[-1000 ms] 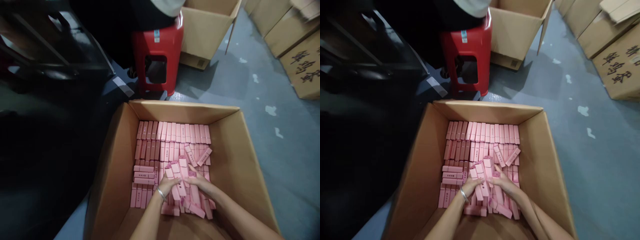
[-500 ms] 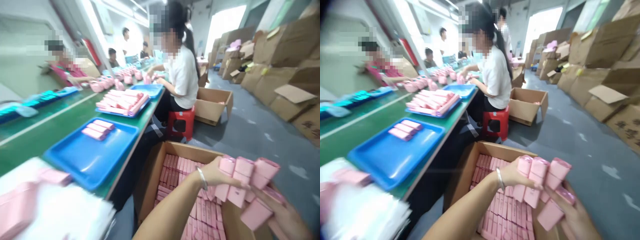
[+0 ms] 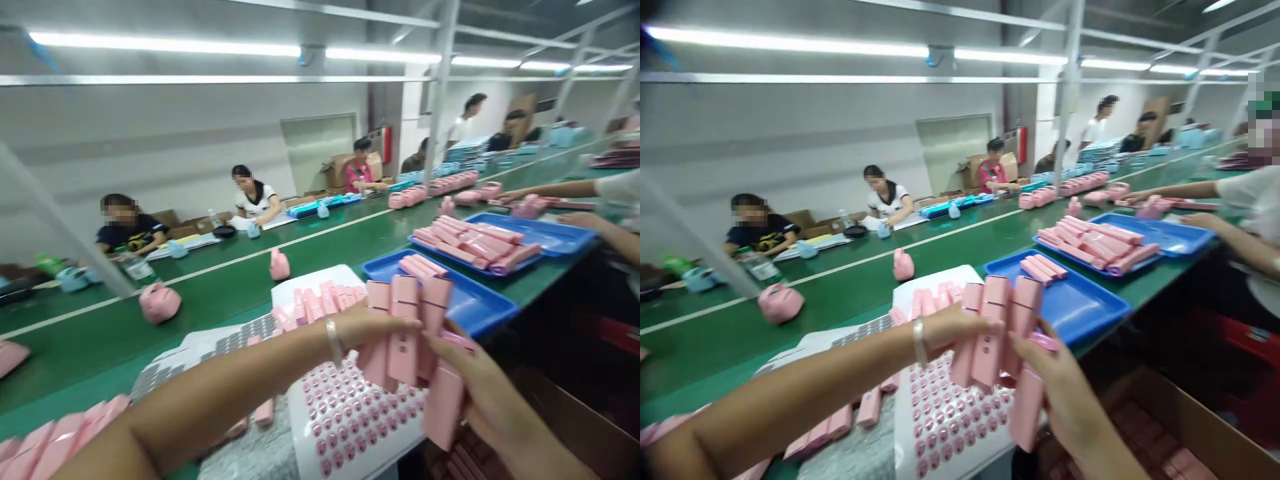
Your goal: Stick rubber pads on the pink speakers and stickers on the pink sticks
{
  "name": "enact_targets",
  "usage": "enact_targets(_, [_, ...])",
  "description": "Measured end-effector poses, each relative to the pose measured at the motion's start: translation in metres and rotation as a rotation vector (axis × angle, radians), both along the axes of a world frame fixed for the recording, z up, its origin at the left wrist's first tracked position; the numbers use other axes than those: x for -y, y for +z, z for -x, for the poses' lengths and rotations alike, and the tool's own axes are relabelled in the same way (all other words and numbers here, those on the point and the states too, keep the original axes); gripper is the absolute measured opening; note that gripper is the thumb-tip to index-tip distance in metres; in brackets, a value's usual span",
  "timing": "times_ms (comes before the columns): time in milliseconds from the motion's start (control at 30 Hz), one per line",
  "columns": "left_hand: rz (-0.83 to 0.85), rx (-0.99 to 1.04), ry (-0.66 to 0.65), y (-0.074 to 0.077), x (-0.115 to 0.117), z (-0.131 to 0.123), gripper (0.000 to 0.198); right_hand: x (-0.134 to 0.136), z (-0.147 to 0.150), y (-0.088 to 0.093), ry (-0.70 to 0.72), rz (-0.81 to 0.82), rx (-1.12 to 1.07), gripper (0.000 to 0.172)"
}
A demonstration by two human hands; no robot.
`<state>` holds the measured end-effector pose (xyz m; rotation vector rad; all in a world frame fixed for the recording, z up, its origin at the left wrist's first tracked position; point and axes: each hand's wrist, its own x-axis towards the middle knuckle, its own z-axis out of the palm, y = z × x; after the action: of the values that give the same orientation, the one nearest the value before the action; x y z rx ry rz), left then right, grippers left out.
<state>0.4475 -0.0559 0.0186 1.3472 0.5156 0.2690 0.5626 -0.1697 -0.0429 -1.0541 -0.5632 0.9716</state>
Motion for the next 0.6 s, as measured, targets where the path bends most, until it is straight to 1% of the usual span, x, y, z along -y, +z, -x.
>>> enact_targets(67, [0.037, -0.069, 0.148, 0.009, -0.024, 0.069, 0.054, -0.044, 0.054, 0.014, 0.226, 0.035, -0.042, 0.081])
enact_targets(133, [0.075, -0.117, 0.318, 0.012, -0.04, 0.132, 0.046, -0.078, 0.106, 0.021, 0.401, 0.049, -0.057, 0.072])
enact_targets(200, [0.124, -0.139, 0.467, 0.008, -0.047, 0.187, 0.041, -0.102, 0.151, 0.02, 0.564, 0.057, -0.08, 0.062])
enact_targets(300, [0.202, -0.138, 0.632, -0.009, -0.042, 0.251, 0.042, -0.122, 0.206, 0.01, 0.771, 0.111, -0.108, 0.049])
enact_targets(400, [0.236, -0.113, 0.801, -0.034, -0.026, 0.293, 0.045, -0.128, 0.245, -0.004, 0.898, 0.181, -0.109, 0.043])
enact_targets(500, [0.248, -0.079, 0.918, -0.056, -0.012, 0.317, 0.047, -0.13, 0.27, -0.013, 0.957, 0.245, -0.087, 0.044])
enact_targets(567, [0.248, -0.054, 0.957, -0.063, -0.009, 0.327, 0.048, -0.133, 0.283, -0.013, 0.976, 0.302, -0.06, 0.044])
enact_targets(600, [0.246, -0.045, 0.967, -0.063, -0.009, 0.333, 0.048, -0.136, 0.29, -0.011, 0.985, 0.326, -0.049, 0.043])
